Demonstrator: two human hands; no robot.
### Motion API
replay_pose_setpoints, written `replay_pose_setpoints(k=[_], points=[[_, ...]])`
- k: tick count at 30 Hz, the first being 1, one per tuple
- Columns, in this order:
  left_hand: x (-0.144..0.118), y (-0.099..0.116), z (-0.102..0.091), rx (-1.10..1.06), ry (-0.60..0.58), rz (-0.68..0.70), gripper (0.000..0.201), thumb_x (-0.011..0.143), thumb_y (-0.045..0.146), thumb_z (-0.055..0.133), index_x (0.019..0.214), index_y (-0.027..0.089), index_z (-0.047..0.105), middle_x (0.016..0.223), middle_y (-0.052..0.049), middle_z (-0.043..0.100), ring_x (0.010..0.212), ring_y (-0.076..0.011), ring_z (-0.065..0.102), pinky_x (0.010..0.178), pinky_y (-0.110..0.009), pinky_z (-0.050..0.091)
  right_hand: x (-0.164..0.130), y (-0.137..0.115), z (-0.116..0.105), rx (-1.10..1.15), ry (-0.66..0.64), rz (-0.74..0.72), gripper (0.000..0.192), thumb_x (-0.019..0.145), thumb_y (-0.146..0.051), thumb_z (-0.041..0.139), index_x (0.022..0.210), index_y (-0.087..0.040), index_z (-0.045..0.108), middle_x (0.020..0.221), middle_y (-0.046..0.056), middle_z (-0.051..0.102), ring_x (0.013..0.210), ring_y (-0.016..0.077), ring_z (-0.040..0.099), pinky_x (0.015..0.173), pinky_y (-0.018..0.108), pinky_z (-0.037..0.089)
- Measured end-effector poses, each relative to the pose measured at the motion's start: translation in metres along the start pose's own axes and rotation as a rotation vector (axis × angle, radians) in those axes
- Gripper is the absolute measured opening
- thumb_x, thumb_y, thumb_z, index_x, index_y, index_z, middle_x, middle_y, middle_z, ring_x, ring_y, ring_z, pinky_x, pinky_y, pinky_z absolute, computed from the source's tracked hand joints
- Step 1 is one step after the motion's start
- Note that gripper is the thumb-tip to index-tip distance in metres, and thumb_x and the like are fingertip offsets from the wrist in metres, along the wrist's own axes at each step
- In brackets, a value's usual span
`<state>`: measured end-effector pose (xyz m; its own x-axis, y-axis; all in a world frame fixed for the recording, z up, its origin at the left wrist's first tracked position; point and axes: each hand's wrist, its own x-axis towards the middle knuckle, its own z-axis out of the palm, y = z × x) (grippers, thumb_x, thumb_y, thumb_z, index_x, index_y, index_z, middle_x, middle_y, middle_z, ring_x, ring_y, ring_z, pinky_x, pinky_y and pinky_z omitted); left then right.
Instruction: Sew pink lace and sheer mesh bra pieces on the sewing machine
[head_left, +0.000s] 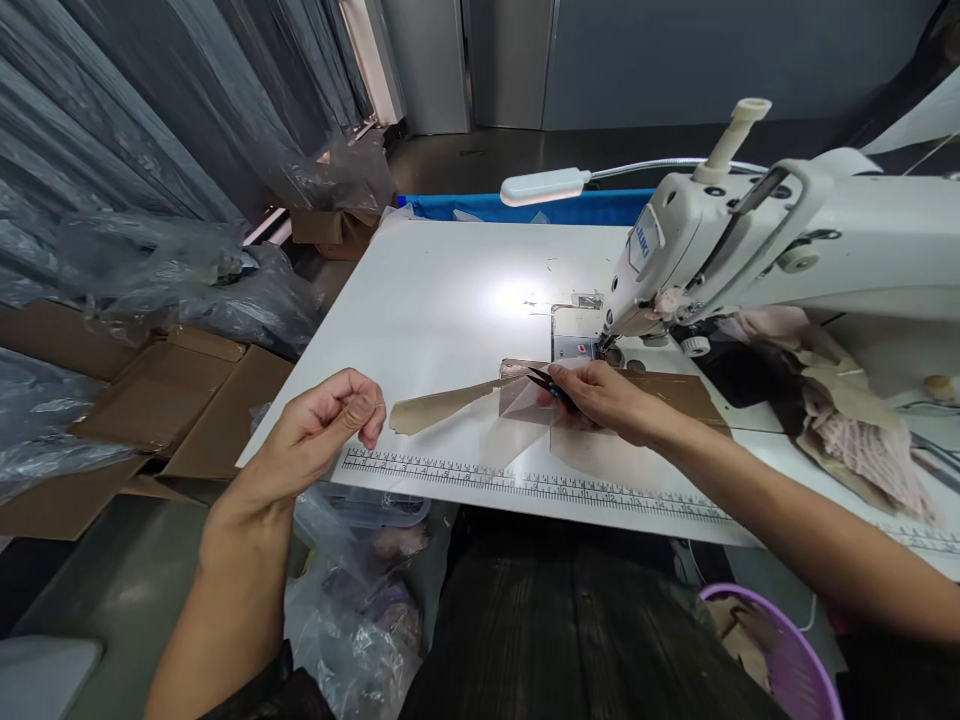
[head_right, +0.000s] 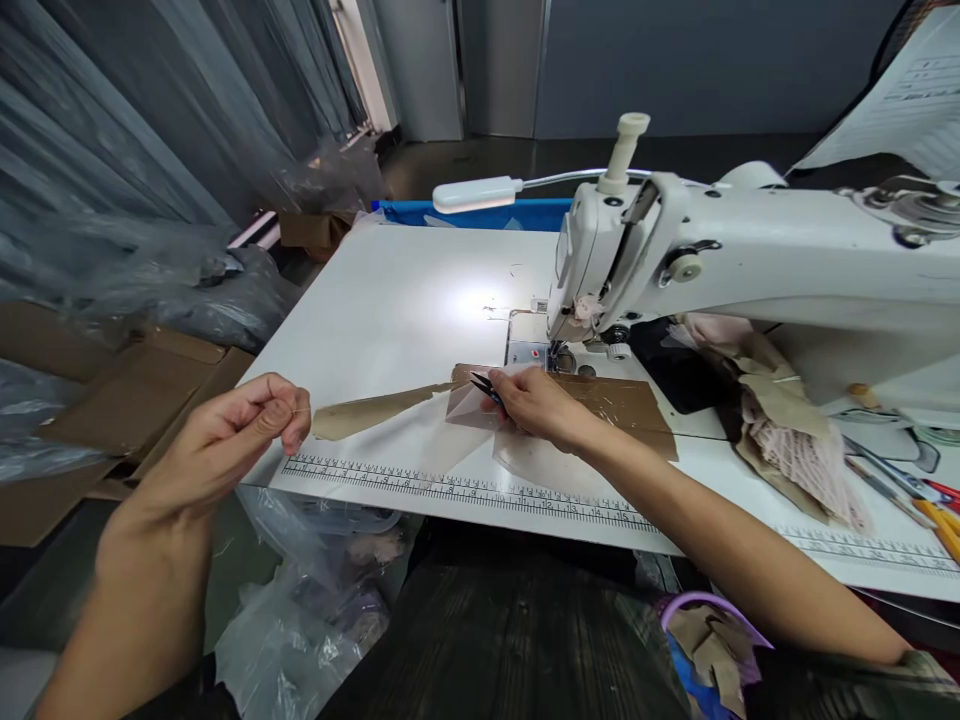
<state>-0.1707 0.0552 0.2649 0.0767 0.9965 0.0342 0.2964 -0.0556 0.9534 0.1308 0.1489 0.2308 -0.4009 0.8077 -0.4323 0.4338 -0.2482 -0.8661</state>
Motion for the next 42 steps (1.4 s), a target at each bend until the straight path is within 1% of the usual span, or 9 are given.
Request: replay_pose_setpoints(k=[9,14,18,22,28,31,33,38,42], points=[[-0.003,0.002,0.002,-0.007,-0.023,0.004,0.03,0.088,0.045,0.063,0.076,0.019,0.054,0.061,0.0,0.054,0.056,-0.0128,0.049,0.053,-0.028,0.038,0.006,-0.005,0.012,-0.078,0.11,-0.052,0.051,0.093,-0.058,0.046,0.073,-0.015,0.064,0.058,0.0,0.049,0.047,0.0083,0.034,0.045,0.024,0.023],[-0.006,0.006,0.008,-0.089,-0.037,0.053,0.026,0.094,0.037,0.057,0.076,0.018,0.054,0.065,-0.001,0.054,0.059,-0.012,0.048,0.054,-0.025,0.039,-0.018,0.006,0.009,-0.076,0.199,-0.248,0.054,0.094,-0.061,0.042,0.078,-0.015,0.066,0.059,-0.002,0.043,0.053,0.0098,0.037,0.049,0.024,0.026],[-0.021,0.026,0.034,-0.385,-0.363,0.2,0.017,0.098,0.026,0.047,0.082,0.019,0.048,0.066,0.0,0.053,0.059,-0.0118,0.049,0.055,-0.023,0.041,-0.062,0.012,0.01,0.038,0.088,-0.551,0.041,0.091,-0.051,0.059,0.114,-0.017,0.065,0.065,-0.005,0.038,0.055,0.0085,0.034,0.048,0.022,0.027],[-0.037,0.049,0.079,-0.497,-0.697,0.22,0.018,0.098,0.029,0.047,0.084,0.018,0.049,0.066,-0.002,0.059,0.058,-0.0111,0.051,0.059,-0.024,0.043,-0.089,0.021,0.02,0.184,-0.279,-0.78,0.089,0.074,-0.039,0.082,0.149,-0.028,0.036,0.069,-0.008,0.032,0.052,0.0058,0.026,0.045,0.019,0.024],[-0.038,0.06,0.115,-0.705,-0.63,0.052,0.023,0.098,0.034,0.047,0.083,0.018,0.045,0.073,-0.005,0.062,0.065,-0.0138,0.059,0.062,-0.025,0.047,-0.1,0.045,0.02,0.36,-0.534,-0.629,0.081,0.057,-0.049,0.089,0.128,-0.024,0.062,0.068,-0.008,0.031,0.052,0.0037,0.023,0.044,0.018,0.021],[-0.026,0.059,0.118,-0.737,-0.694,-0.008,0.018,0.098,0.029,0.049,0.085,0.018,0.046,0.082,-0.008,0.066,0.076,-0.0183,0.065,0.069,-0.029,0.05,-0.106,0.055,0.017,0.504,-0.515,-0.554,0.11,0.047,-0.053,0.091,0.143,-0.023,0.047,0.064,-0.01,0.028,0.053,0.0047,0.021,0.044,0.018,0.018],[-0.017,0.057,0.124,-0.786,-0.73,-0.058,0.015,0.097,0.027,0.05,0.086,0.017,0.048,0.086,-0.008,0.067,0.081,-0.0195,0.067,0.071,-0.03,0.051,-0.107,0.06,0.015,0.509,-0.463,-0.539,0.114,0.05,-0.049,0.091,0.148,-0.023,0.039,0.061,-0.011,0.028,0.052,0.005,0.022,0.044,0.018,0.018],[-0.003,0.059,0.157,-1.127,-0.479,-0.256,0.016,0.095,0.026,0.055,0.082,0.017,0.055,0.074,-0.001,0.061,0.068,-0.0111,0.063,0.065,-0.022,0.051,-0.106,0.064,0.011,0.401,-0.369,-0.414,0.083,0.058,-0.044,0.089,0.13,-0.017,0.058,0.063,-0.01,0.031,0.054,0.0045,0.023,0.045,0.019,0.02],[0.004,0.066,0.181,-1.387,-0.351,-0.346,0.011,0.09,0.016,0.061,0.08,0.016,0.058,0.069,0.002,0.057,0.06,-0.0063,0.058,0.06,-0.017,0.051,-0.105,0.062,0.01,0.431,-0.325,-0.426,0.064,0.059,-0.042,0.089,0.112,-0.017,0.064,0.066,-0.009,0.035,0.055,0.0039,0.027,0.047,0.017,0.025]])
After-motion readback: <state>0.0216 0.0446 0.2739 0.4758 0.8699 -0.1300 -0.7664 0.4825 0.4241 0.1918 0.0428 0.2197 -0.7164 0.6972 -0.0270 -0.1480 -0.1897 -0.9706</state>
